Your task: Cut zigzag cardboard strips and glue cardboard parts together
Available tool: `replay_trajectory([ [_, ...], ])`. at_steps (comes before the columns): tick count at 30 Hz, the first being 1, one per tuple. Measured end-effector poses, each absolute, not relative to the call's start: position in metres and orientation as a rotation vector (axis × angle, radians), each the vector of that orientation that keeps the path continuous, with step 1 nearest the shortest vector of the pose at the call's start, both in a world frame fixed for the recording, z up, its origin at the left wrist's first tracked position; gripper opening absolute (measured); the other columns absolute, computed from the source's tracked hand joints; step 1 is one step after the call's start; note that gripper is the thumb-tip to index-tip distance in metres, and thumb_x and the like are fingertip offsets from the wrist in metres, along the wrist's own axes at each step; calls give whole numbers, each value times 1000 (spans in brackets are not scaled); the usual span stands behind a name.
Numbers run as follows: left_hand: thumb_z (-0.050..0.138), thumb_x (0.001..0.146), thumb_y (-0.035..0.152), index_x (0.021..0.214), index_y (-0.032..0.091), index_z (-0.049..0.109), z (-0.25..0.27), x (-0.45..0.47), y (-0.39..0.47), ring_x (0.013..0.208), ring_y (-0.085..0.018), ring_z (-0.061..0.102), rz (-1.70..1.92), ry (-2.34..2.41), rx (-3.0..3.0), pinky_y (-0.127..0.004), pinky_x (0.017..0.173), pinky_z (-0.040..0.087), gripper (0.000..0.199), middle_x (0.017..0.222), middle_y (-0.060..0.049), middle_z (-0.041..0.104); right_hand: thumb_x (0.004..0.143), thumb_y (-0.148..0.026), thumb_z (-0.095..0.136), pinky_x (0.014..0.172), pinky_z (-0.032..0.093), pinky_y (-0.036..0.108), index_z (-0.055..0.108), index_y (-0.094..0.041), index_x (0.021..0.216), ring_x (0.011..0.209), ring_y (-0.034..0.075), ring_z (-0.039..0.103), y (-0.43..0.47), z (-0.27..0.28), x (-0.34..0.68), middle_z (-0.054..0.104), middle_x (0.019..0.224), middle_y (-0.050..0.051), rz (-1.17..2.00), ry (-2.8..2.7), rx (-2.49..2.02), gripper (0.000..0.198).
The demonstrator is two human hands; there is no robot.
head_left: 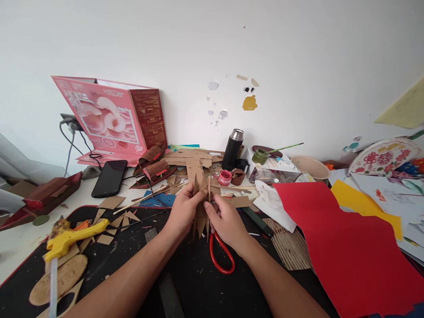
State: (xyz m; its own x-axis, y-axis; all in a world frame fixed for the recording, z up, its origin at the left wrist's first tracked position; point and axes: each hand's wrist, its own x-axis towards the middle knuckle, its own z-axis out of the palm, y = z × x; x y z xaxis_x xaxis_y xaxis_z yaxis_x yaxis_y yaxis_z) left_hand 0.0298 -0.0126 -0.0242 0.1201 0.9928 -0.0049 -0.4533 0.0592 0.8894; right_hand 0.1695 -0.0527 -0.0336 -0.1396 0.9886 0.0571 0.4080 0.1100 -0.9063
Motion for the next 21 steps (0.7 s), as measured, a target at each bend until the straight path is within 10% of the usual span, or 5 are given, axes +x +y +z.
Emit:
replay_trajectory([
  [21,83,76,42,76,21,71,-33,29,-12,69,-17,60,1272,824,914,-27,68,47,24,75,0,70,108,-43,52,50,40,29,50,-27,93,50,19,59,-53,-29,169,59,61,-4,962,-1675,-1427,23],
])
